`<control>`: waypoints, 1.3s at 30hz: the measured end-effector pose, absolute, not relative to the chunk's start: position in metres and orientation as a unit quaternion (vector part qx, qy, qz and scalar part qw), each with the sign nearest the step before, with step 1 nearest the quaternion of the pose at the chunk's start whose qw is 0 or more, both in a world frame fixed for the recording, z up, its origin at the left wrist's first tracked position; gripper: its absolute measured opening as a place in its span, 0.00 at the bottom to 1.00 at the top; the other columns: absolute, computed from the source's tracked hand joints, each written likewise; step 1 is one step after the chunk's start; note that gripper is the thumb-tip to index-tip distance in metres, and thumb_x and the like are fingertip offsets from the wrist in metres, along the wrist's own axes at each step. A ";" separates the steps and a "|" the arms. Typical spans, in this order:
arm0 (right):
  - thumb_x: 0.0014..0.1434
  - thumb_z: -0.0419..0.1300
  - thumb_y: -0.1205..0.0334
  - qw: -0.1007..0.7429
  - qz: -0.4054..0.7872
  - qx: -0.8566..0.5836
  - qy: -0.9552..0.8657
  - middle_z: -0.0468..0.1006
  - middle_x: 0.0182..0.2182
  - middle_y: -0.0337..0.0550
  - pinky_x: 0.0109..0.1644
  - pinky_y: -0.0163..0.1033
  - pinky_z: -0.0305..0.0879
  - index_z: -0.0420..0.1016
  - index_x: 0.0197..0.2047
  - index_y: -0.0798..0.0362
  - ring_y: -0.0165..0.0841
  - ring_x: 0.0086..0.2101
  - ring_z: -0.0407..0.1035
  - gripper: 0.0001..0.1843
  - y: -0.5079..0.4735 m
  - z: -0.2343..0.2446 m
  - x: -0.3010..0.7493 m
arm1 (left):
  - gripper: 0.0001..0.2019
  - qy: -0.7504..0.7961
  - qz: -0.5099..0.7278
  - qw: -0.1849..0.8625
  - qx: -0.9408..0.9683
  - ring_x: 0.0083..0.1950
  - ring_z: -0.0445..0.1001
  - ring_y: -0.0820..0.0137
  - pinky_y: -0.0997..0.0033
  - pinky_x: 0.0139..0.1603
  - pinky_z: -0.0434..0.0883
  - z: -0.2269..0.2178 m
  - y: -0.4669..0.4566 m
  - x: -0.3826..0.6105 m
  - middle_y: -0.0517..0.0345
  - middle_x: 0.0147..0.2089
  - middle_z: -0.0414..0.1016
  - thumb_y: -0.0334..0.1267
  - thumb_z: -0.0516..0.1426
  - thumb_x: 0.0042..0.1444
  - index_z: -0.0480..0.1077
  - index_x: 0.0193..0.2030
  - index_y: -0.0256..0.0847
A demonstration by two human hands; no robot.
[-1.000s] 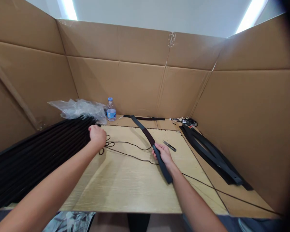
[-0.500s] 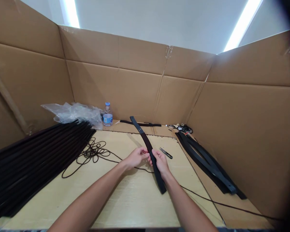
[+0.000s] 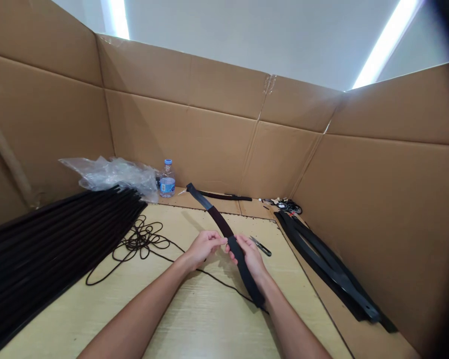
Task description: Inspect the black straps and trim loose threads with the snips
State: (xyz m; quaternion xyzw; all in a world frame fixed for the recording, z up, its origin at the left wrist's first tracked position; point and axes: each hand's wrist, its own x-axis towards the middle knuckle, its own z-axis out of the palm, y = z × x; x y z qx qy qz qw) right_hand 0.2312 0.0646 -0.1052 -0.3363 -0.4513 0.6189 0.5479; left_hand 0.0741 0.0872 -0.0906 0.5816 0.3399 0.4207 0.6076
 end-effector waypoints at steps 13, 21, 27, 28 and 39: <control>0.37 0.72 0.64 0.472 0.638 -0.341 -0.505 0.72 0.23 0.36 0.25 0.28 0.60 0.69 0.30 0.59 0.23 0.21 0.64 0.19 0.068 -0.087 0.211 | 0.23 0.315 0.469 0.608 0.559 0.18 0.44 0.80 0.75 0.19 0.39 -0.085 0.085 0.052 0.69 0.17 0.52 0.53 0.66 0.40 0.64 0.25 0.36; 0.48 0.66 0.55 0.517 0.624 -0.267 -0.521 0.74 0.30 0.38 0.16 0.29 0.59 0.52 0.34 0.52 0.27 0.18 0.67 0.24 0.052 -0.088 0.202 | 0.19 0.260 0.490 0.635 0.537 0.18 0.60 0.75 0.78 0.19 0.51 -0.087 0.079 0.059 0.62 0.19 0.63 0.49 0.64 0.45 0.62 0.24 0.37; 0.56 0.57 0.45 0.545 0.619 -0.276 -0.494 0.75 0.26 0.43 0.13 0.28 0.53 0.56 0.31 0.54 0.27 0.15 0.64 0.21 0.055 -0.098 0.197 | 0.18 0.248 0.496 0.623 0.552 0.20 0.67 0.70 0.77 0.20 0.55 -0.089 0.076 0.060 0.59 0.19 0.66 0.48 0.64 0.46 0.61 0.23 0.38; 0.55 0.57 0.45 0.551 0.617 -0.280 -0.487 0.74 0.25 0.44 0.13 0.29 0.53 0.56 0.30 0.55 0.27 0.15 0.64 0.21 0.055 -0.099 0.196 | 0.18 0.248 0.496 0.619 0.557 0.19 0.66 0.70 0.77 0.20 0.54 -0.090 0.076 0.060 0.59 0.19 0.67 0.48 0.64 0.46 0.61 0.23 0.39; 0.44 0.70 0.64 0.589 0.654 -0.229 -0.416 0.76 0.37 0.47 0.35 0.30 0.63 0.71 0.41 0.58 0.26 0.32 0.69 0.21 0.056 -0.100 0.197 | 0.23 0.302 0.524 0.607 0.516 0.17 0.40 0.82 0.79 0.18 0.38 -0.091 0.080 0.052 0.70 0.16 0.46 0.54 0.65 0.43 0.60 0.22 0.38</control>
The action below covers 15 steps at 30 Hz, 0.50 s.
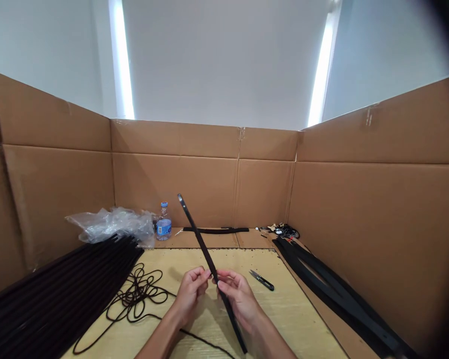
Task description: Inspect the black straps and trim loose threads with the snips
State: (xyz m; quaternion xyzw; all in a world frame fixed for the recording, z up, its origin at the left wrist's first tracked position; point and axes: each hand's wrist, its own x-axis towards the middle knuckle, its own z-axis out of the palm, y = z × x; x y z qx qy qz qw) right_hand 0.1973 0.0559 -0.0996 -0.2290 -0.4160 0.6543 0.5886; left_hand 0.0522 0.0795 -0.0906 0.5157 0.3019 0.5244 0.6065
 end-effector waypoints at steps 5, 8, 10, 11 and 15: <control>0.43 0.70 0.60 0.559 0.648 -0.259 -0.448 0.75 0.35 0.46 0.34 0.34 0.68 0.74 0.38 0.60 0.27 0.29 0.67 0.20 0.053 -0.104 0.191 | 0.23 0.287 0.536 0.600 0.520 0.20 0.55 0.79 0.80 0.19 0.51 -0.093 0.080 0.057 0.65 0.19 0.57 0.51 0.69 0.36 0.63 0.24 0.36; 0.46 0.68 0.56 0.551 0.653 -0.245 -0.458 0.73 0.31 0.44 0.27 0.34 0.67 0.70 0.37 0.60 0.27 0.26 0.67 0.20 0.050 -0.102 0.187 | 0.21 0.268 0.521 0.630 0.510 0.18 0.61 0.76 0.78 0.18 0.59 -0.092 0.076 0.061 0.62 0.21 0.62 0.50 0.67 0.41 0.62 0.24 0.37; 0.49 0.66 0.53 0.554 0.650 -0.245 -0.459 0.73 0.30 0.43 0.21 0.30 0.62 0.66 0.38 0.59 0.26 0.23 0.66 0.20 0.049 -0.102 0.184 | 0.20 0.250 0.506 0.653 0.505 0.15 0.63 0.72 0.74 0.16 0.62 -0.092 0.074 0.063 0.64 0.19 0.61 0.50 0.64 0.45 0.60 0.25 0.39; 0.51 0.64 0.51 0.557 0.648 -0.249 -0.456 0.74 0.30 0.44 0.19 0.28 0.58 0.64 0.37 0.58 0.25 0.20 0.65 0.20 0.049 -0.102 0.183 | 0.20 0.247 0.502 0.659 0.503 0.14 0.63 0.70 0.73 0.15 0.62 -0.092 0.073 0.063 0.65 0.17 0.60 0.50 0.63 0.46 0.59 0.25 0.39; 0.56 0.57 0.45 0.570 0.647 -0.279 -0.424 0.73 0.25 0.43 0.15 0.27 0.51 0.63 0.35 0.58 0.24 0.16 0.61 0.22 0.048 -0.102 0.180 | 0.20 0.251 0.506 0.656 0.500 0.15 0.67 0.65 0.73 0.15 0.63 -0.093 0.069 0.065 0.63 0.16 0.62 0.48 0.63 0.47 0.56 0.25 0.41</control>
